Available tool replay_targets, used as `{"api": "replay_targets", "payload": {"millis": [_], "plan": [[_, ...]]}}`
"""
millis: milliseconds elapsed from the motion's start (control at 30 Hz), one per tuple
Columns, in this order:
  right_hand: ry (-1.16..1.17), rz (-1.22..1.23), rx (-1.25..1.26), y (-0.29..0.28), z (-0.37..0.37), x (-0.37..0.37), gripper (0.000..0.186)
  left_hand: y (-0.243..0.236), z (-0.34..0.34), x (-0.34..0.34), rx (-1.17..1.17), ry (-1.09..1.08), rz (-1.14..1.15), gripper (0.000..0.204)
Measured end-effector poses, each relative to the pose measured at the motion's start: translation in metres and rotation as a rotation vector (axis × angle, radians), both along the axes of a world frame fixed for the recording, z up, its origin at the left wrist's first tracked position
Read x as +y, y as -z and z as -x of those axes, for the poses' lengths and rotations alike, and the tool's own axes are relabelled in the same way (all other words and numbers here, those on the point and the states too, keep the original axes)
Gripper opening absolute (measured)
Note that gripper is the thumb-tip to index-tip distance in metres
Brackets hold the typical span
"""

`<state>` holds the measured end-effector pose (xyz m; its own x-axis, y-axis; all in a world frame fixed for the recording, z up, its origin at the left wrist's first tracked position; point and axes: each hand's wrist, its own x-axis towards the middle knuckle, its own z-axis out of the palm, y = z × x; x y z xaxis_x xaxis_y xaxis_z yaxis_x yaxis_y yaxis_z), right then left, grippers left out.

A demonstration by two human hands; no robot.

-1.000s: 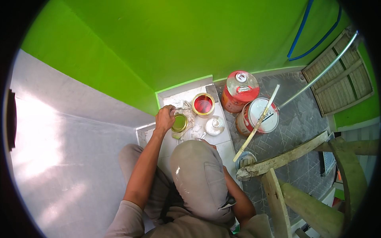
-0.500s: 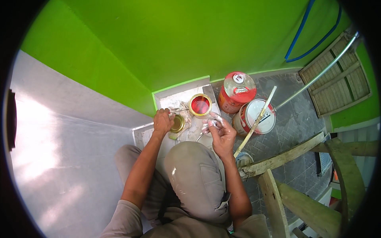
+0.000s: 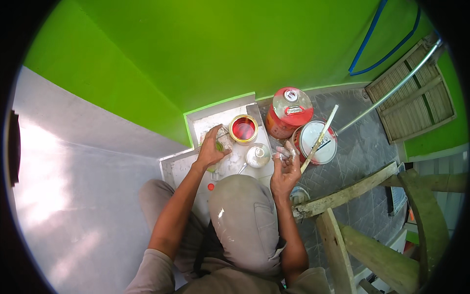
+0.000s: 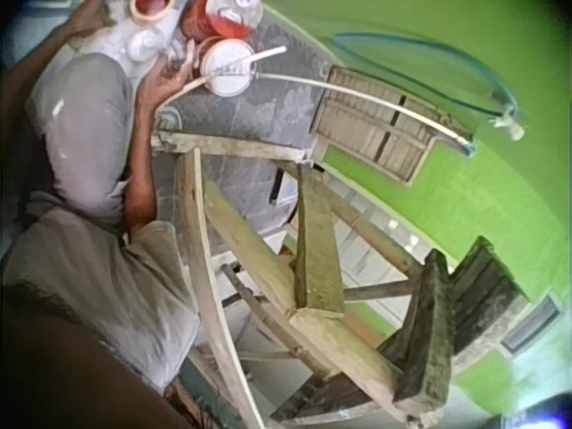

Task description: The person sits on the floor and mixes red and orange liquids from jars and cans into a container using a spoon and cleans the tools with a cloth.

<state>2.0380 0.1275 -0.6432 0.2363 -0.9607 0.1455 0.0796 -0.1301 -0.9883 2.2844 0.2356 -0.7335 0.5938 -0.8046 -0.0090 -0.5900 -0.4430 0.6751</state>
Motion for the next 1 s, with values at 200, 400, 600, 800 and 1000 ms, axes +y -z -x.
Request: {"api": "replay_targets", "payload": {"millis": [200, 400, 600, 800, 1000], "plan": [[-0.042, 0.060, 0.089, 0.013, 0.015, 0.010, 0.064, 0.045, 0.039, -0.042, 0.297, -0.127, 0.320, 0.128], [-0.171, 0.063, 0.175, 0.005, 0.031, 0.015, 0.069, 0.042, 0.038, -0.060, 0.305, -0.041, 0.483, 0.110], [-0.230, 0.049, 0.191, 0.009, 0.029, 0.015, 0.068, 0.029, 0.036, -0.071, 0.294, -0.110, 0.475, 0.111], [-0.250, 0.029, 0.155, 0.010, 0.029, 0.015, 0.066, 0.035, 0.046, -0.076, 0.271, -0.158, 0.545, 0.108], [-0.262, -0.016, 0.125, 0.009, 0.029, 0.017, 0.063, 0.033, 0.047, -0.078, 0.331, -0.170, 0.573, 0.103]]}}
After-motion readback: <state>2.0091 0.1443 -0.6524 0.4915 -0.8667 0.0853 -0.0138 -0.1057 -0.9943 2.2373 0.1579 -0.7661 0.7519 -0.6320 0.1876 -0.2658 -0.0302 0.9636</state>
